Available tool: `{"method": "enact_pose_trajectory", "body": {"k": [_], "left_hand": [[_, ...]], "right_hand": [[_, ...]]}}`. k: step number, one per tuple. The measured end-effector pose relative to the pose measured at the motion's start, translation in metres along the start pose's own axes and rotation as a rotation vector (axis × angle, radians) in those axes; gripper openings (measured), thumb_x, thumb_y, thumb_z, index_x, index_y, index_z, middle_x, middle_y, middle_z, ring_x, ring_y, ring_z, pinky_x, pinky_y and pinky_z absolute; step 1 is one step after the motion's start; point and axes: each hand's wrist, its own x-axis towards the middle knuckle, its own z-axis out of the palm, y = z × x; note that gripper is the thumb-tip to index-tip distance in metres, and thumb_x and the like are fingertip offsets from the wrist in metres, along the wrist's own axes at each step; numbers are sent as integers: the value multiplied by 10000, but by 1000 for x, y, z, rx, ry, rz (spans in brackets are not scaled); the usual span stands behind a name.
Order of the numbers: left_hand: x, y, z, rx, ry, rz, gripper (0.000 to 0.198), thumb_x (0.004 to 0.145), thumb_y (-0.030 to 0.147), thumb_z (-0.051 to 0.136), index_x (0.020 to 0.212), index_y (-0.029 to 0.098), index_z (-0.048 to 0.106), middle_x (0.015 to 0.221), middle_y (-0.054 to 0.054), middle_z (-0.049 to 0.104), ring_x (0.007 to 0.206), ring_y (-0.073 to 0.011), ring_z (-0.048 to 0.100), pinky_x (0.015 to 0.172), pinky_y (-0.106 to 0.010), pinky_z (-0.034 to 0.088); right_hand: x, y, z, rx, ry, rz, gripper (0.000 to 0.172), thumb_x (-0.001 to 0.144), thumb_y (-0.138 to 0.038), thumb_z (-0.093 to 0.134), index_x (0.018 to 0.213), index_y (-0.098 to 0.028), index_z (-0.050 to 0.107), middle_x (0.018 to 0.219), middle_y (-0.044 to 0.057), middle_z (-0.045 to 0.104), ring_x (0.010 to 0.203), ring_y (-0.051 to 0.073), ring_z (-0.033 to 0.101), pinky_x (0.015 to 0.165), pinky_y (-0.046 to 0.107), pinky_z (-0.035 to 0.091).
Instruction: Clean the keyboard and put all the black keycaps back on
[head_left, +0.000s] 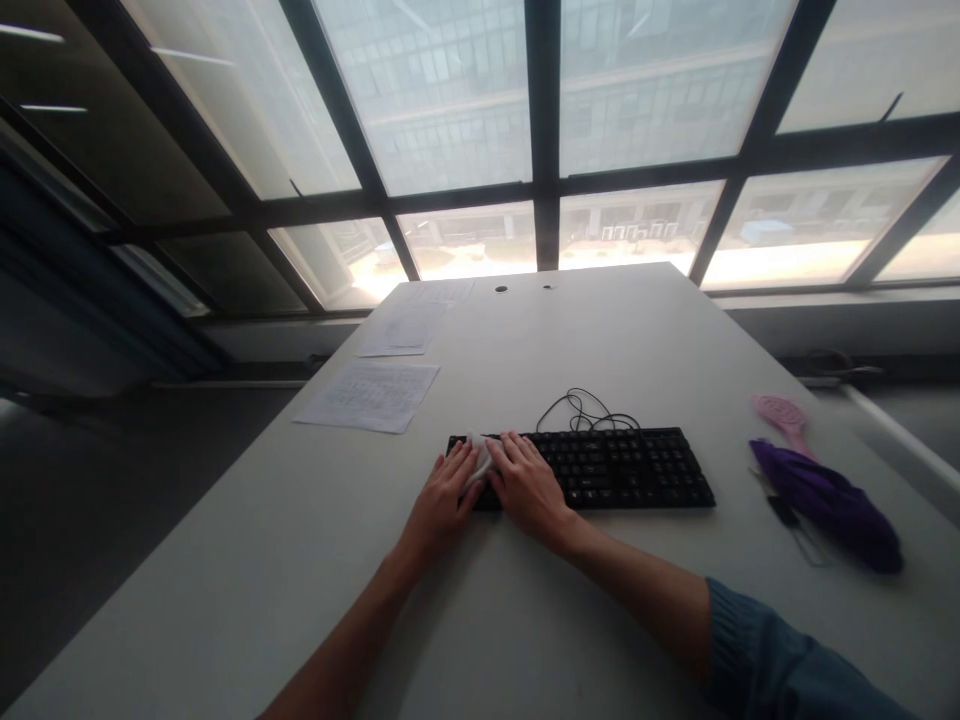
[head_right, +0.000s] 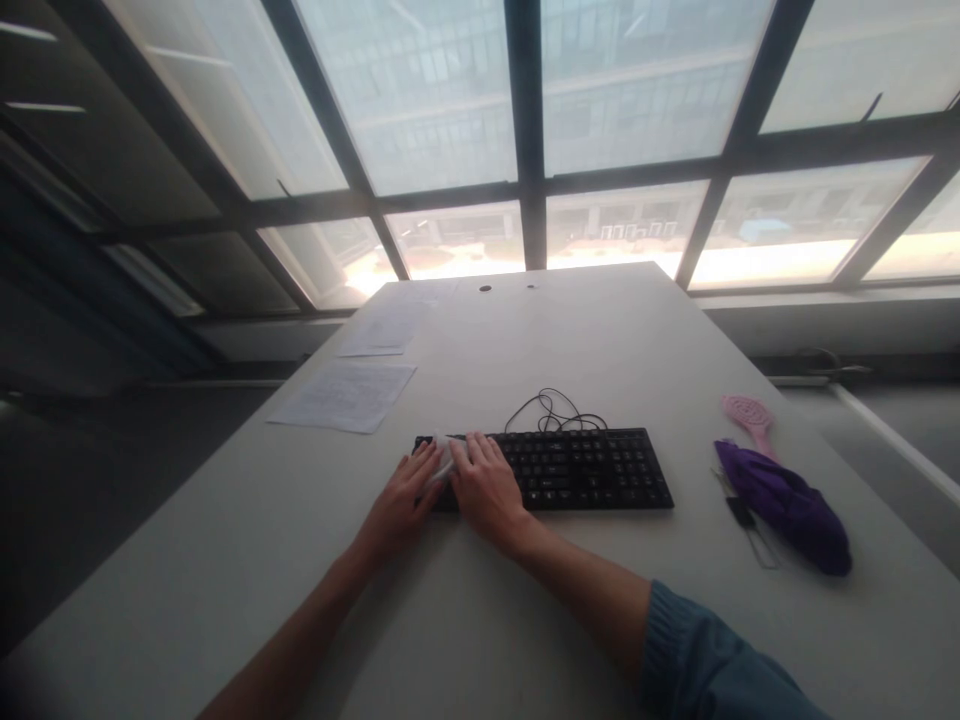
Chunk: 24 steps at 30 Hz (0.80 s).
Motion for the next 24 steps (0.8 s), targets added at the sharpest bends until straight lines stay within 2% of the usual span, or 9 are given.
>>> {"method": "enact_pose_trajectory", "body": {"k": [4, 9, 12, 15, 20, 24], "left_hand": [[-2, -7, 4, 31, 75, -133, 484, 1048, 360, 348, 1488, 215, 489, 1579, -119, 412, 1505, -314, 300, 1208, -593, 257], [-2, -21, 12, -90, 170, -261, 499, 1048, 351, 321, 1514, 228, 450, 1567, -113, 437, 1493, -282, 337, 1222, -546, 274], [6, -22, 14, -173, 162, -273, 522, 1040, 376, 333, 1520, 200, 439, 1595, -113, 390, 1509, -270, 301, 1242, -513, 248], [16, -22, 12, -247, 139, -274, 556, 1017, 412, 391, 1515, 171, 443, 1600, -124, 380, 1496, -262, 333, 1244, -471, 260], [21, -22, 5, -270, 141, -255, 522, 1001, 407, 424, 1452, 165, 526, 1545, -122, 469, 1452, -252, 414, 1232, -445, 302], [16, -14, 0, -210, 128, -198, 467, 1021, 391, 388, 1403, 207, 581, 1508, -86, 521, 1465, -245, 393, 1232, -459, 308]], "right_hand": [[0, 0, 1, -1, 0, 2, 498, 1012, -318, 486, 1471, -127, 500, 1537, 170, 466, 1460, 285, 383, 1213, 451, 299], [0, 0, 1, 9, -4, 16, 547, 1014, -319, 477, 1511, -93, 438, 1530, 176, 474, 1456, 280, 389, 1218, 443, 295], [0, 0, 1, 12, -1, 14, 542, 1012, -318, 481, 1504, -94, 448, 1541, 176, 459, 1457, 276, 388, 1222, 448, 288], [1, -1, 1, 8, -8, 16, 537, 1007, -314, 489, 1492, -86, 463, 1543, 181, 454, 1459, 282, 385, 1220, 449, 292], [2, -1, 0, 5, -19, 19, 518, 1005, -318, 495, 1458, -68, 500, 1527, 193, 471, 1454, 291, 391, 1220, 450, 294], [1, 0, -1, 3, -18, 14, 515, 1001, -308, 498, 1459, -73, 497, 1529, 190, 470, 1455, 291, 388, 1220, 452, 297]]}}
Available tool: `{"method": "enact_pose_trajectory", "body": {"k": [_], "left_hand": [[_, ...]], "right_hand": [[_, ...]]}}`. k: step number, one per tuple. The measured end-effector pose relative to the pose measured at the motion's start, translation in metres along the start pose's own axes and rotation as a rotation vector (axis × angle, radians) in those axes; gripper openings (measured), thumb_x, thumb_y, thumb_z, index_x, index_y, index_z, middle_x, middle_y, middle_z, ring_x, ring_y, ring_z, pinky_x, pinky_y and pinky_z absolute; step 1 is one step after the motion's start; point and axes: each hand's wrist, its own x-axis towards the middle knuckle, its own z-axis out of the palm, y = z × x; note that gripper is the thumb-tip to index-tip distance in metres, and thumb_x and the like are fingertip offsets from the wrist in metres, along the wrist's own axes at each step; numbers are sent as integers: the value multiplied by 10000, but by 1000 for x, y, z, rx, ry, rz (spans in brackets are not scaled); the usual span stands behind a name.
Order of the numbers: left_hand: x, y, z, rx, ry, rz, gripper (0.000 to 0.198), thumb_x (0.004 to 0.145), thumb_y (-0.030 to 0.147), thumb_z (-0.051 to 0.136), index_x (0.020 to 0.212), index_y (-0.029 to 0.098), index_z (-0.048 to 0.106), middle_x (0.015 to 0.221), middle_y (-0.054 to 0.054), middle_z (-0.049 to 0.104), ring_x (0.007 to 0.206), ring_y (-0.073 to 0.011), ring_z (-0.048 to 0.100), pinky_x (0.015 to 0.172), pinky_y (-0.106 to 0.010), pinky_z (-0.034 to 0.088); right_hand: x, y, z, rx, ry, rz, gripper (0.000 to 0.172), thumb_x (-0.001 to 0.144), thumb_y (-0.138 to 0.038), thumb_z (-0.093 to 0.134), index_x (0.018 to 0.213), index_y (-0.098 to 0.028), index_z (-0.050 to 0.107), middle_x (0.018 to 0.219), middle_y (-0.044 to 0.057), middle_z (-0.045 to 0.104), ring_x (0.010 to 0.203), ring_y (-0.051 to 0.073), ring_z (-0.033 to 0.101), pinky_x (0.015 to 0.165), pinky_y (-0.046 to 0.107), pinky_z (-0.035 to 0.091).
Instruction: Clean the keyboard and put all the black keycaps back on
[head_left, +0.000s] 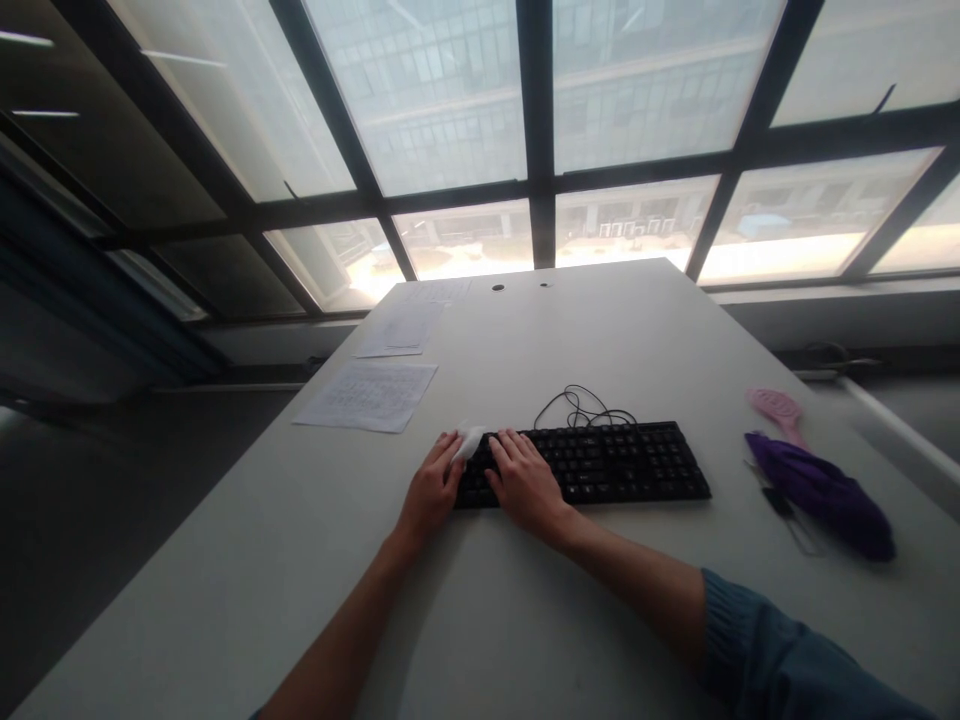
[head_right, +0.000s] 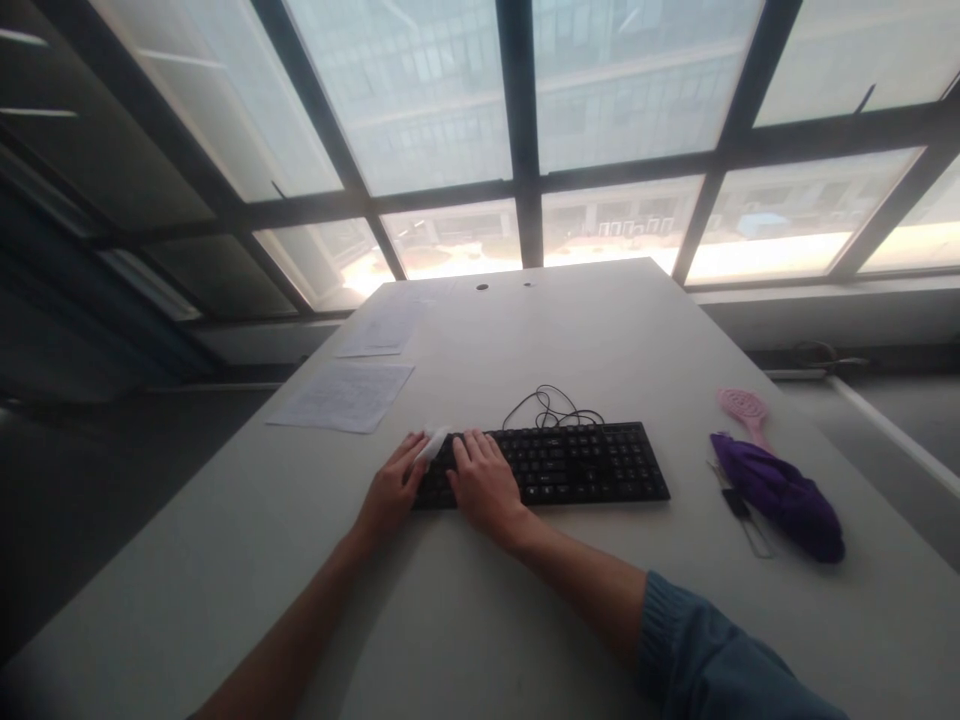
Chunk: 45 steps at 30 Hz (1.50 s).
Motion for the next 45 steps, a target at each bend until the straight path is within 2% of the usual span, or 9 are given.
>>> {"method": "enact_pose_trajectory", "body": {"k": [4, 14, 21, 26, 33, 35, 38, 41, 45], "left_hand": [[-5, 6, 1, 42, -16, 64, 469, 1022, 376, 391, 1420, 196, 564, 1466, -94, 564, 1468, -252, 386, 1223, -475, 329], [-10, 3, 2, 98, -120, 127, 505, 1014, 379, 449, 1494, 225, 480, 1608, -94, 367, 1518, -273, 276, 1237, -526, 243], [-8, -3, -4, -57, -67, 154, 408, 994, 270, 419, 1322, 231, 659, 1478, -70, 553, 1435, -233, 441, 1228, -492, 314], [-10, -8, -16, -5, 3, 114, 479, 967, 155, 337, 1305, 222, 669, 1422, -57, 607, 1425, -221, 456, 1207, -509, 361], [-28, -4, -19, 21, -148, 125, 505, 1015, 331, 438, 1507, 218, 463, 1615, -72, 337, 1516, -254, 278, 1236, -512, 279], [-32, -1, -19, -11, -162, 165, 459, 1021, 338, 434, 1457, 234, 534, 1605, -56, 360, 1519, -252, 270, 1236, -513, 281], [-33, 1, -20, -74, -177, 208, 371, 1024, 339, 440, 1274, 239, 695, 1495, -54, 530, 1467, -248, 387, 1223, -512, 328], [-32, 0, -20, -102, -129, 176, 335, 1011, 358, 479, 1175, 240, 746, 1378, -56, 641, 1388, -250, 503, 1193, -491, 393], [-30, -5, -16, -24, -9, 29, 409, 1008, 382, 464, 1339, 228, 649, 1480, -57, 550, 1428, -247, 450, 1205, -469, 368]], "right_hand": [[-1, 0, 0, 8, 1, -1, 511, 997, -299, 498, 1458, -78, 492, 1527, 193, 470, 1454, 284, 391, 1220, 455, 296], [0, -1, -2, 15, 10, -4, 480, 975, -264, 522, 1414, -68, 521, 1521, 188, 480, 1448, 283, 396, 1225, 444, 290], [-2, 0, 2, 16, 19, -5, 409, 974, -262, 524, 1336, -82, 581, 1515, 198, 484, 1448, 282, 398, 1217, 455, 299], [-2, 0, 0, 4, 11, -3, 445, 980, -263, 508, 1378, -68, 559, 1521, 200, 476, 1447, 285, 402, 1216, 453, 299], [-2, 0, 0, 10, 18, -1, 447, 980, -271, 512, 1380, -76, 564, 1529, 195, 467, 1450, 285, 397, 1218, 454, 300], [-2, 0, 1, 15, 22, -1, 451, 981, -269, 509, 1388, -82, 558, 1530, 196, 465, 1455, 277, 389, 1218, 457, 298], [-2, 1, 2, 13, 22, 0, 452, 986, -273, 500, 1386, -72, 558, 1527, 199, 469, 1456, 276, 387, 1222, 450, 293], [-2, 0, 1, 15, 22, -1, 449, 987, -272, 495, 1387, -79, 559, 1534, 194, 461, 1456, 273, 386, 1220, 452, 298], [-2, 0, 1, 7, 20, 1, 447, 982, -266, 500, 1384, -82, 560, 1528, 184, 473, 1446, 282, 400, 1217, 453, 301]]}}
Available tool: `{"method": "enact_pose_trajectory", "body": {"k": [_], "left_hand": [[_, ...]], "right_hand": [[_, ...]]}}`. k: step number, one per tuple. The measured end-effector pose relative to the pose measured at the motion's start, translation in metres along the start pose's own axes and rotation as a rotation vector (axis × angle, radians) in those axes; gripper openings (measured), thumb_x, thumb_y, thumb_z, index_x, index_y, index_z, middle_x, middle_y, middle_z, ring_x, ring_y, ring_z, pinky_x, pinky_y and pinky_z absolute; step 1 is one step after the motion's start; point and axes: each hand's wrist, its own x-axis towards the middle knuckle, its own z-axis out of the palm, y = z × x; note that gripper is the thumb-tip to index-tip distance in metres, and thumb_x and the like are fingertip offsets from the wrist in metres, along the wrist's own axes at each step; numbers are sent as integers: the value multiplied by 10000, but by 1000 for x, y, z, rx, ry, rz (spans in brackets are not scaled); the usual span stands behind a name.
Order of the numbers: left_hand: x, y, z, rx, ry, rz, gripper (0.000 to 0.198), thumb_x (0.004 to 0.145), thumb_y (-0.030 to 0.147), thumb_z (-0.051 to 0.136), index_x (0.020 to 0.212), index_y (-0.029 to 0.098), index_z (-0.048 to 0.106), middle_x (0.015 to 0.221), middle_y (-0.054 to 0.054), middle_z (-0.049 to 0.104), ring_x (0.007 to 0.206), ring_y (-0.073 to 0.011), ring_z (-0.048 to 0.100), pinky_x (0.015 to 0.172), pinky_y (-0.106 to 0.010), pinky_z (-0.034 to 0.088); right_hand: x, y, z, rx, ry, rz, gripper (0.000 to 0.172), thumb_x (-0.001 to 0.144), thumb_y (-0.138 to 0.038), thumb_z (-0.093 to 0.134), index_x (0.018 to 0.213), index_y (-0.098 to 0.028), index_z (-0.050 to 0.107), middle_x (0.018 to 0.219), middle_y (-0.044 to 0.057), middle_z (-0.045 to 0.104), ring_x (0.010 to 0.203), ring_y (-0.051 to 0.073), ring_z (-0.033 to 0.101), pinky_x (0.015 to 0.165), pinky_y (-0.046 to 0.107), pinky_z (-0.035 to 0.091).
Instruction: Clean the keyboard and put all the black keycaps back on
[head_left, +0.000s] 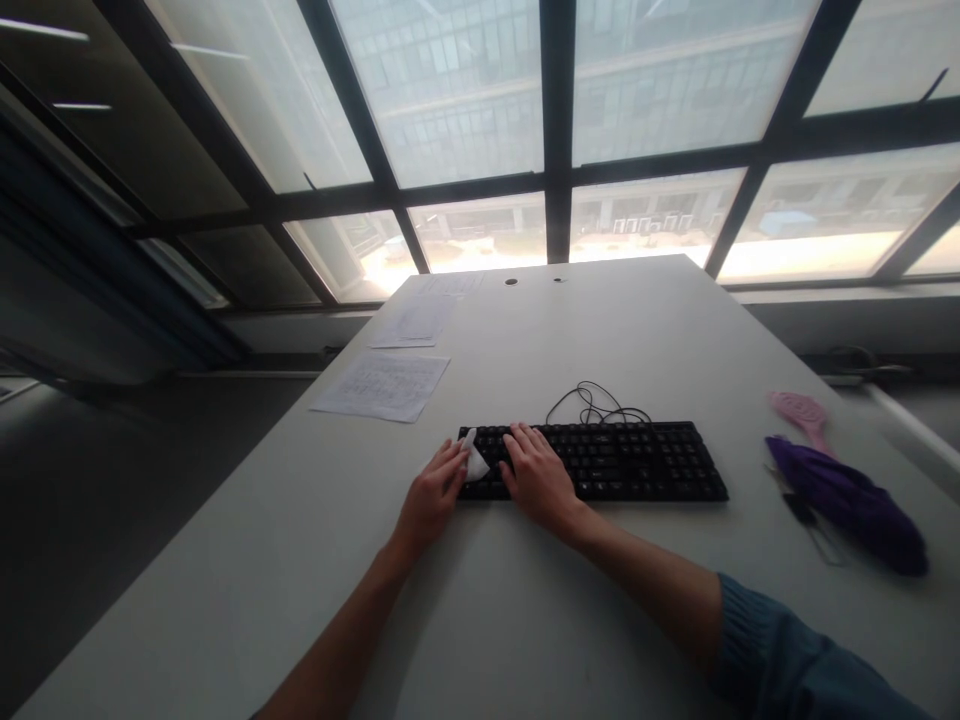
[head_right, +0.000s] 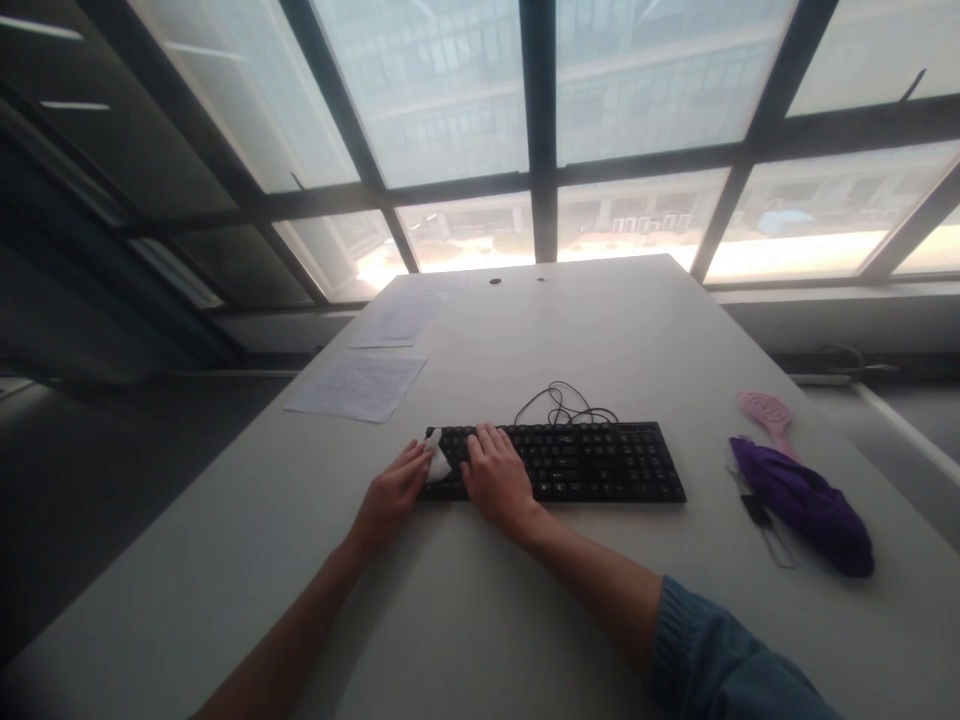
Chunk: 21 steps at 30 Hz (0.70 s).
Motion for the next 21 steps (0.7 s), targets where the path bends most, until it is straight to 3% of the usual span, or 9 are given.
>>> {"method": "enact_pose_trajectory", "body": {"k": [5, 12, 21], "left_hand": [[2, -1, 3, 9, 0, -61, 485, 1007, 372, 442, 1443, 189, 550, 1568, -75, 429, 1452, -243, 408, 1215, -443, 339], [0, 6, 1, -66, -115, 165, 397, 1017, 330, 449, 1358, 256, 637, 1518, -52, 500, 1483, -256, 348, 1210, -520, 337], [0, 8, -2, -28, -212, 302, 380, 1008, 269, 489, 1360, 276, 630, 1486, -50, 532, 1473, -265, 366, 1225, -563, 301]], "right_hand": [[0, 1, 0, -7, 1, 1, 447, 987, -276, 494, 1379, -74, 563, 1519, 184, 484, 1445, 284, 402, 1221, 446, 296], [0, 0, 0, -1, 7, -4, 448, 982, -274, 498, 1379, -77, 560, 1512, 190, 490, 1448, 285, 398, 1215, 455, 304], [0, 2, 2, -13, 7, -9, 463, 984, -286, 493, 1387, -69, 562, 1532, 185, 468, 1453, 281, 391, 1225, 438, 290]]}}
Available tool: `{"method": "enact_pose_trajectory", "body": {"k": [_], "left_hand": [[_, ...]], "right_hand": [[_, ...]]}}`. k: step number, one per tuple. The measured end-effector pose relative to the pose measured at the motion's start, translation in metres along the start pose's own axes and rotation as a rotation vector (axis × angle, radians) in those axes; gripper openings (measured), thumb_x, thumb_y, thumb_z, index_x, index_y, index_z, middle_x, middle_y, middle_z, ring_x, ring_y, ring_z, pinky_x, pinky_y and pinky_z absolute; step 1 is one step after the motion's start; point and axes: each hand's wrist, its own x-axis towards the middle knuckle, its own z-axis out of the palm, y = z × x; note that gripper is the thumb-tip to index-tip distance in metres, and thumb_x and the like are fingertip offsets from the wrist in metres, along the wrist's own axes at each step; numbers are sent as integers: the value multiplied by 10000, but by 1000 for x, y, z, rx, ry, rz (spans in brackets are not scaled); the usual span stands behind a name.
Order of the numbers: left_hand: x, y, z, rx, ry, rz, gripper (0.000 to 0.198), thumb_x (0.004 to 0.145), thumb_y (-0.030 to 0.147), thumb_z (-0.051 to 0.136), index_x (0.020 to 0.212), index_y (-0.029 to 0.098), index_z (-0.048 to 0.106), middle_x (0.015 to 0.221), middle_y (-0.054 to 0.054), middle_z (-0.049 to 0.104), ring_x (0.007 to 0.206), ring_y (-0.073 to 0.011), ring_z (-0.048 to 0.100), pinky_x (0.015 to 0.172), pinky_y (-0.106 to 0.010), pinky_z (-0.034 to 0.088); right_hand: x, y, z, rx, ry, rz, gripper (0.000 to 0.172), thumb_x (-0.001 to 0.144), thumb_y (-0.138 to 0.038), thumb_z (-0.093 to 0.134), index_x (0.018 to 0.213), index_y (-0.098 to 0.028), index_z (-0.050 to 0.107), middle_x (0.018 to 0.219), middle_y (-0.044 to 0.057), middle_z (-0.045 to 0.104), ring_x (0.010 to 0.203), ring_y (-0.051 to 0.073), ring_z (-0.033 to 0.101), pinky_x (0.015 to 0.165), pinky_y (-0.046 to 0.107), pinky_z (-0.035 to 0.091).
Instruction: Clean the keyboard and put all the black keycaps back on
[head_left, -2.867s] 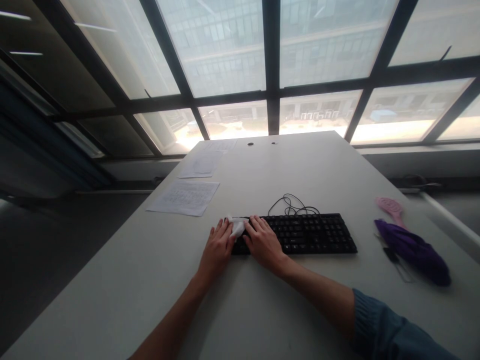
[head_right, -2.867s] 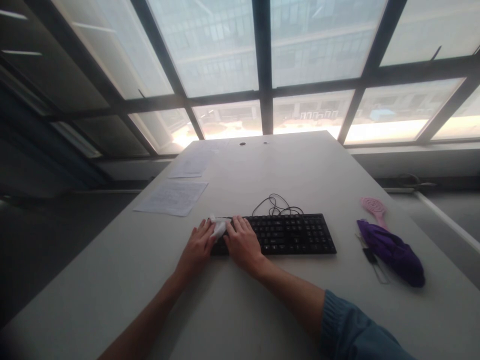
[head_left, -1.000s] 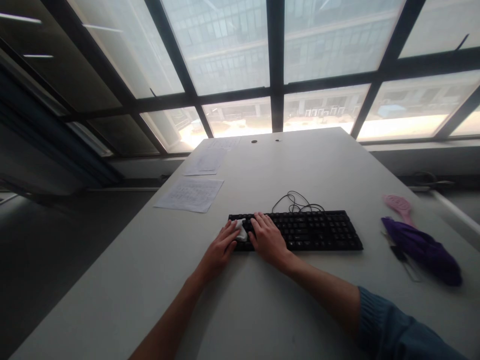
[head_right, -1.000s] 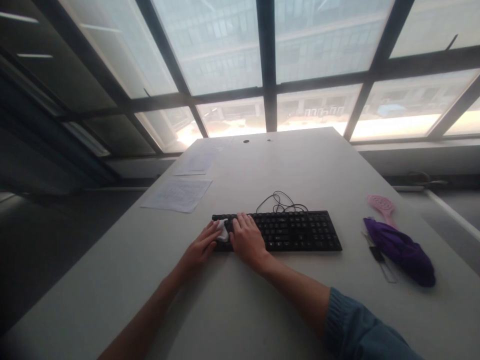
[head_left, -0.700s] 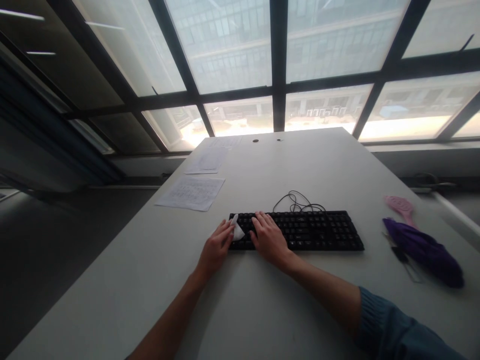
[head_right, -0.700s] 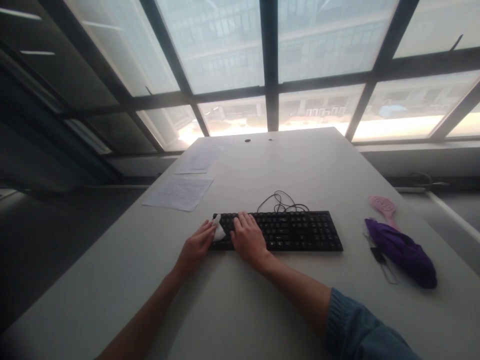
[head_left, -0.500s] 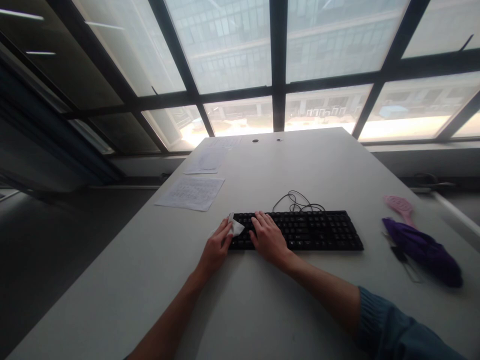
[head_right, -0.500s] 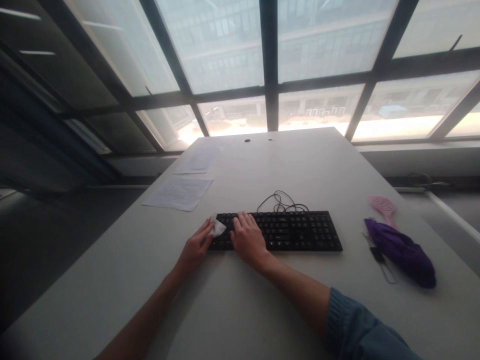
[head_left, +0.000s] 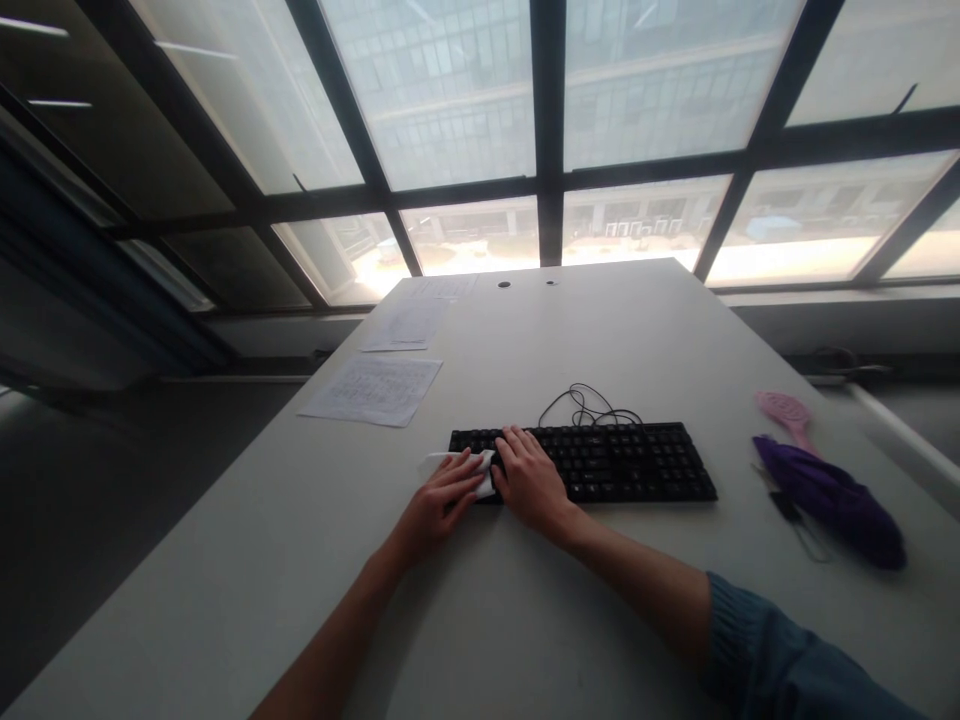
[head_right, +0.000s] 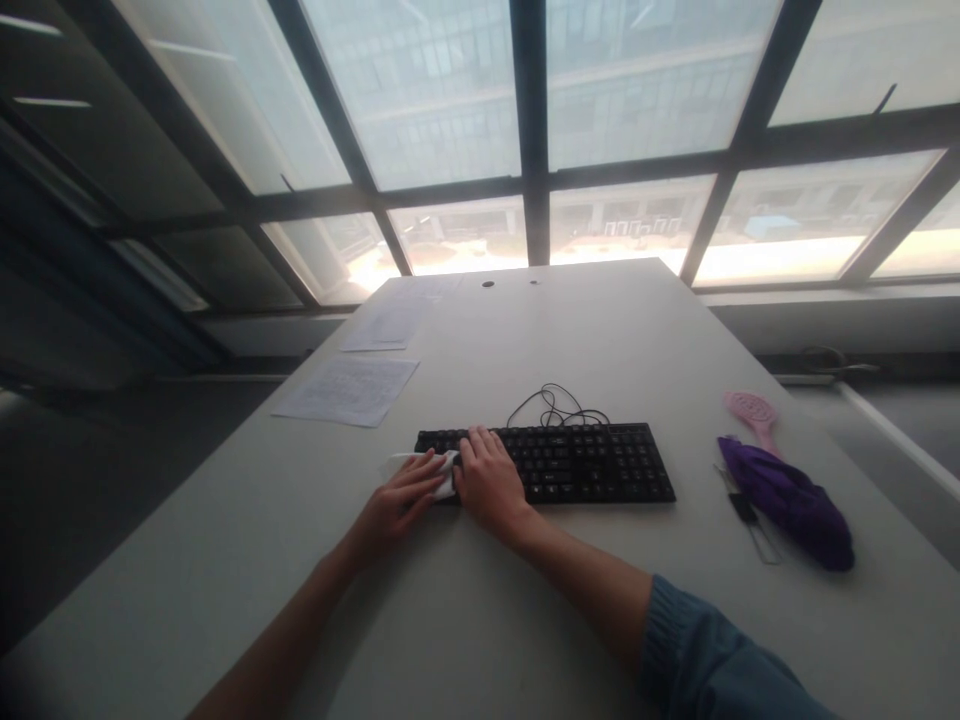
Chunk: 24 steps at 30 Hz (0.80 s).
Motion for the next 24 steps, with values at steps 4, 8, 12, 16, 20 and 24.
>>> {"method": "enact_pose_trajectory", "body": {"k": [4, 8, 12, 16, 20, 24], "left_hand": [[1, 5, 0, -24, -51, 44, 361, 1007, 258, 490, 1325, 270, 661, 1439, -55, 581, 1435, -260, 433, 1215, -549, 337], [3, 2, 5, 39, -2, 2, 352, 1015, 290, 476, 1305, 279, 674, 1458, -42, 567, 1445, -261, 420, 1221, -546, 321], [3, -6, 10, 95, 61, -91, 437, 1026, 330, 440, 1446, 270, 546, 1563, -53, 438, 1490, -266, 340, 1232, -534, 285], [1, -11, 14, 89, 63, -129, 476, 1039, 341, 400, 1499, 248, 477, 1618, -50, 349, 1529, -255, 243, 1237, -502, 287], [-1, -11, 14, 89, 50, -139, 492, 1043, 347, 390, 1523, 252, 437, 1629, -42, 332, 1538, -251, 213, 1246, -495, 265], [-1, -13, 14, 103, 32, -123, 493, 1045, 347, 384, 1527, 256, 431, 1629, -47, 330, 1537, -256, 217, 1241, -503, 270]], "right_hand": [[0, 0, -1, -18, -7, 2, 454, 986, -247, 470, 1395, -72, 563, 1540, 177, 459, 1454, 272, 392, 1223, 431, 296], [1, 0, -2, -35, -12, -7, 450, 986, -179, 422, 1397, -63, 564, 1530, 179, 472, 1450, 260, 400, 1226, 418, 291], [1, -1, -1, -30, -5, -3, 453, 986, -214, 447, 1399, -66, 563, 1530, 180, 472, 1443, 262, 410, 1222, 417, 299], [1, 0, 0, -25, -2, 3, 458, 985, -227, 459, 1401, -65, 562, 1534, 182, 466, 1443, 267, 408, 1227, 420, 289], [1, 1, 0, -21, -6, -2, 458, 983, -223, 462, 1397, -58, 563, 1528, 185, 473, 1445, 270, 405, 1228, 417, 287], [1, 1, 1, -20, 1, -4, 457, 985, -230, 458, 1397, -65, 564, 1528, 176, 477, 1445, 271, 405, 1227, 420, 289]]}}
